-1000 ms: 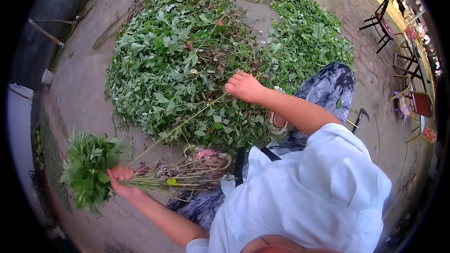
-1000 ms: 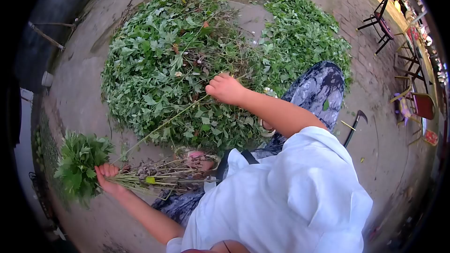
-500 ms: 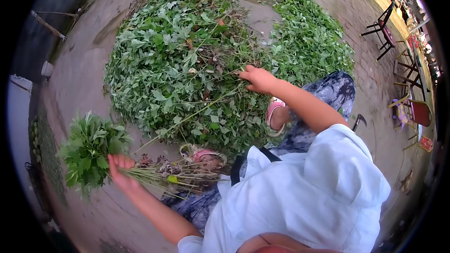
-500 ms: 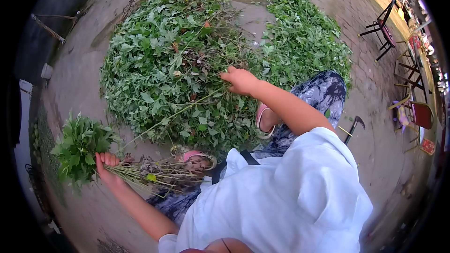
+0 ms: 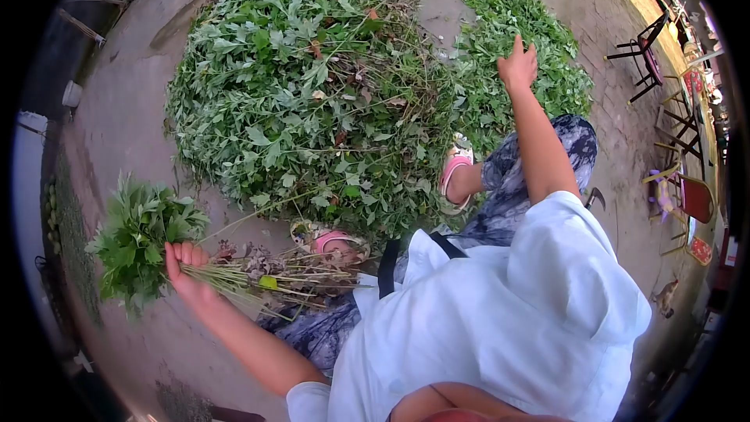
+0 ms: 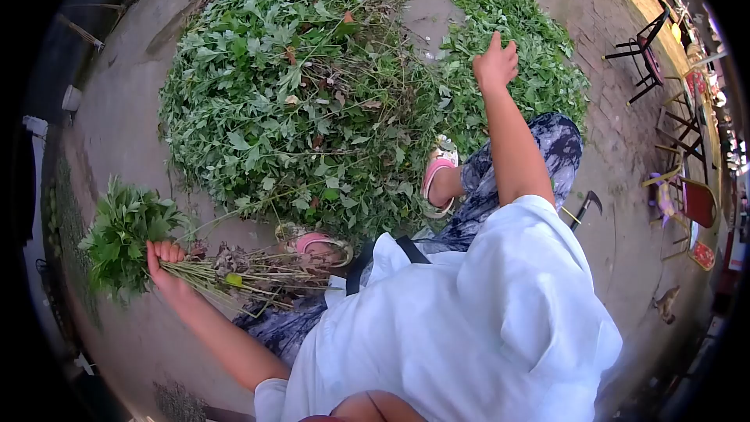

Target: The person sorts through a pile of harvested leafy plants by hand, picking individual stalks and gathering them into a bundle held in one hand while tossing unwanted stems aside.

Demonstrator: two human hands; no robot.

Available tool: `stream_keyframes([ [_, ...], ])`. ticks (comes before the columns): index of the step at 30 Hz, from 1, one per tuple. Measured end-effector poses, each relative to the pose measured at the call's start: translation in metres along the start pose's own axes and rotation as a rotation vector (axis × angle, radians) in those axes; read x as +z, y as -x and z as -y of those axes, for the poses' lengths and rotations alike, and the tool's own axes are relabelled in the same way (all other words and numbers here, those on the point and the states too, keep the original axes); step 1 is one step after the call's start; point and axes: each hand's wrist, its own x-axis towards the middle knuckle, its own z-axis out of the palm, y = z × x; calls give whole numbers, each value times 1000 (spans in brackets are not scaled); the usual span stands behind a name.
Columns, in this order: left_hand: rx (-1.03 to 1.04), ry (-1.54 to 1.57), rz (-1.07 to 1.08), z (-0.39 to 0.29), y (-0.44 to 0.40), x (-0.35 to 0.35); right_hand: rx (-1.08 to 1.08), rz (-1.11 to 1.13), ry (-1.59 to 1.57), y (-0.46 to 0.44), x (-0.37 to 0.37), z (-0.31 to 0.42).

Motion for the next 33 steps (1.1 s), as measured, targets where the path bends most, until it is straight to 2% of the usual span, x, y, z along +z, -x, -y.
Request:
stream_keyframes([
  [1, -1, -5, -9, -1, -1, 0, -61, -215, 185, 15, -25, 17],
  [2, -14, 2, 23, 0, -2, 0, -104, -131, 106, 16, -20, 20],
  [3, -31, 8, 48, 2, -1, -1, -176, 47, -61, 18, -11, 24],
  [4, -30, 7, 69, 2, -4, -6, -397, 351, -267, 15, 5, 24],
  [5, -35, 3, 56, 2, -3, -6, -437, 536, -556, 37, 19, 33],
  [6, -42, 19, 68, 2, -3, -5, -481, 951, -573, 57, 14, 49],
  [7, -48, 35, 84, 1, -3, -5, -571, 1175, -529, 81, 21, 59],
  [8, -53, 34, 91, 0, -3, -6, -843, 1234, -364, 105, 26, 68],
  [9, -52, 31, 89, -1, -3, -7, -997, 1288, -99, 127, 29, 77],
  [11, -65, 40, 118, -2, -3, -8, -1148, 1008, 45, 178, 49, 72],
  [13, -79, 59, 156, -3, -3, -9, -1080, 960, 143, 210, 52, 78],
  [14, -94, 76, 191, -3, -2, -11, -1025, 870, 47, 222, 61, 75],
  [18, -93, 98, 205, -10, -1, -21, -1052, 795, -100, 215, 86, 71],
  [23, -72, 28, 75, 0, 5, -12, -1182, 727, -45, 169, 91, 62],
  [25, -62, 50, 78, -4, 4, -17, -1040, 1159, -326, 154, 105, 54],
  [26, -56, 62, 82, -7, 5, -22, -639, 1459, -451, 149, 92, 55],
  [27, -53, 63, 78, -11, 5, -28, -644, 1462, -449, 144, 79, 55],
  [29, -69, 104, 84, -18, 5, -40, 16, 1621, -915, 130, 63, 48],
  [31, -83, 124, 81, -20, 5, -45, 191, 1368, -1375, 99, 64, 33],
  [32, -106, 111, 78, -19, 5, -45, 205, 1071, -1544, 83, 61, 26],
  [33, -128, 98, 78, -18, 5, -46, 342, 663, -1627, 63, 68, 11],
])
